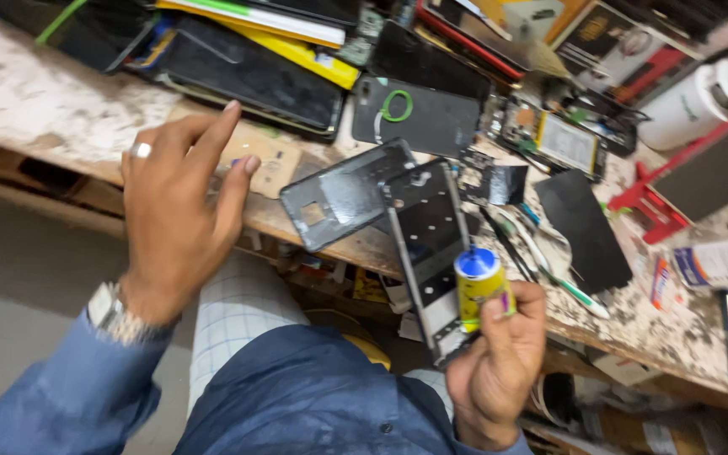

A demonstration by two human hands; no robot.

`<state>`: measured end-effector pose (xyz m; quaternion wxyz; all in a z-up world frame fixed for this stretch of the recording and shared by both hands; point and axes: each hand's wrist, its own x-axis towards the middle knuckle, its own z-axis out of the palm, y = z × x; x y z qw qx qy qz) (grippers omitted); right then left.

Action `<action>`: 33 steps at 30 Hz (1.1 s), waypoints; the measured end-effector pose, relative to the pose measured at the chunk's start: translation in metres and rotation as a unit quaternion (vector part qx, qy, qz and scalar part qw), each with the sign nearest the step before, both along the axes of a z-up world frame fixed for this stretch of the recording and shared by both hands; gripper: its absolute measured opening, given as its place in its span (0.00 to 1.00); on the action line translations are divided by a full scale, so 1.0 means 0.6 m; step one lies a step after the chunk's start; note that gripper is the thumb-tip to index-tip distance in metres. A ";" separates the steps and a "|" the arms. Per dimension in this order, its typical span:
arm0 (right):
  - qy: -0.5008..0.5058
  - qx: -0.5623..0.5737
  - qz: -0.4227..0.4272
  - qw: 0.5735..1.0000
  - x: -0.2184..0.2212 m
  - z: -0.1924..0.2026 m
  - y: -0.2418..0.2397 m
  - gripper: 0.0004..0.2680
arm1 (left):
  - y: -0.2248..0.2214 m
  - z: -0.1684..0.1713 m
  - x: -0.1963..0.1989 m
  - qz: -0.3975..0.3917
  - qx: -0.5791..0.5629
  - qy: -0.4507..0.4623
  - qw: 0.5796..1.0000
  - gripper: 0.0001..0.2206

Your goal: The person removes a small internal component from a disassembled smartphone, then applies adhesive along the inner frame of the phone's back cover. The person handles the phone chassis, adhesive tube, and small internal parts.

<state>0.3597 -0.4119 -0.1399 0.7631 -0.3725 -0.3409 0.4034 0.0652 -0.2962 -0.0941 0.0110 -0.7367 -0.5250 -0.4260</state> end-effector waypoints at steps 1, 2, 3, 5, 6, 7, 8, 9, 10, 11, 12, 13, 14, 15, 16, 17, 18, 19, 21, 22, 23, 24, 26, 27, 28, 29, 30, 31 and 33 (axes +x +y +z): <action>0.009 0.000 0.007 1.000 -0.003 -0.001 0.000 0.10 | -0.011 0.003 0.017 -0.060 -0.043 -0.106 0.992 0.18; 0.017 0.000 0.013 1.000 -0.010 -0.003 0.001 0.10 | -0.031 0.004 0.041 -0.119 -0.088 -0.209 0.967 0.19; 0.024 -0.003 0.026 0.999 -0.018 -0.004 0.001 0.10 | -0.057 0.004 0.069 -0.171 -0.135 -0.310 0.926 0.20; 0.051 -0.020 0.039 0.998 -0.038 -0.002 -0.002 0.09 | -0.104 0.005 0.139 -0.291 -0.254 -0.519 0.762 0.29; 0.067 -0.028 0.049 0.996 -0.049 0.001 -0.002 0.09 | -0.119 0.008 0.156 -0.298 -0.244 -0.517 0.764 0.29; 0.073 -0.025 0.056 0.995 -0.057 0.004 -0.002 0.09 | -0.129 0.009 0.171 -0.306 -0.234 -0.514 0.766 0.29; 0.078 -0.022 0.062 0.995 -0.063 0.007 -0.001 0.09 | -0.132 0.008 0.178 -0.315 -0.225 -0.511 0.767 0.29; 0.084 -0.022 0.067 0.994 -0.067 0.010 -0.004 0.09 | -0.131 0.003 0.178 -0.295 -0.227 -0.483 0.792 0.22; 0.088 -0.021 0.080 0.993 -0.069 0.013 -0.008 0.09 | -0.128 -0.003 0.175 -0.275 -0.229 -0.454 0.816 0.16; 0.093 -0.018 0.091 0.991 -0.070 0.016 -0.010 0.08 | -0.121 -0.008 0.173 -0.256 -0.230 -0.422 0.839 0.14; 0.097 -0.015 0.103 0.990 -0.071 0.017 -0.011 0.08 | -0.115 -0.012 0.173 -0.261 -0.256 -0.439 0.821 0.14; 0.104 -0.025 0.109 0.988 -0.073 0.017 -0.014 0.07 | -0.112 -0.015 0.173 -0.262 -0.283 -0.456 0.802 0.14; 0.111 -0.036 0.115 0.986 -0.074 0.016 -0.016 0.07 | -0.112 -0.017 0.173 -0.263 -0.310 -0.473 0.782 0.14; 0.119 -0.044 0.122 0.984 -0.075 0.013 -0.015 0.06 | -0.113 -0.016 0.172 -0.267 -0.319 -0.467 0.780 0.14; 0.120 -0.045 0.121 0.984 -0.076 0.009 -0.013 0.06 | -0.116 -0.014 0.168 -0.271 -0.328 -0.462 0.778 0.14; 0.120 -0.048 0.120 0.984 -0.077 0.004 -0.014 0.06 | -0.120 -0.013 0.166 -0.274 -0.339 -0.458 0.775 0.15; 0.121 -0.051 0.119 0.984 -0.077 0.000 -0.017 0.06 | -0.119 -0.014 0.168 -0.280 -0.302 -0.432 0.802 0.14; 0.106 -0.057 0.127 0.985 -0.078 -0.003 -0.021 0.06 | -0.118 -0.015 0.169 -0.284 -0.264 -0.405 0.828 0.14; 0.077 -0.067 0.142 0.985 -0.081 -0.002 -0.025 0.08 | -0.116 -0.017 0.170 -0.275 -0.245 -0.384 0.847 0.13; 0.039 -0.071 0.169 0.982 -0.080 0.002 -0.025 0.08 | -0.114 -0.018 0.169 -0.263 -0.266 -0.390 0.841 0.12; -0.001 -0.077 0.194 0.978 -0.075 0.010 -0.027 0.08 | -0.115 -0.020 0.168 -0.251 -0.288 -0.397 0.834 0.11; -0.040 -0.083 0.218 0.971 -0.070 0.020 -0.030 0.08 | -0.117 -0.021 0.165 -0.257 -0.326 -0.439 0.797 0.11; -0.308 -0.017 0.139 0.941 -0.053 0.048 -0.038 0.07 | -0.116 -0.018 0.157 -0.264 -0.397 -0.515 0.712 0.11; -0.433 0.019 0.096 0.896 -0.042 0.061 -0.038 0.08 | -0.114 -0.015 0.151 -0.279 -0.368 -0.480 0.746 0.11; -0.419 0.019 0.064 0.906 -0.032 0.069 -0.031 0.06 | -0.111 -0.011 0.143 -0.292 -0.337 -0.442 0.778 0.11; -0.403 0.016 0.032 0.915 -0.023 0.077 -0.029 0.05 | -0.112 -0.006 0.135 -0.304 -0.310 -0.403 0.806 0.10; -0.374 0.001 0.028 0.927 -0.013 0.085 -0.026 0.05 | -0.112 -0.001 0.129 -0.316 -0.315 -0.389 0.806 0.10; -0.347 -0.018 0.017 0.938 -0.002 0.093 -0.024 0.05 | -0.112 0.002 0.125 -0.333 -0.323 -0.375 0.803 0.10; -0.340 -0.058 0.032 0.938 0.014 0.110 -0.014 0.06 | -0.112 0.008 0.123 -0.357 -0.350 -0.341 0.796 0.11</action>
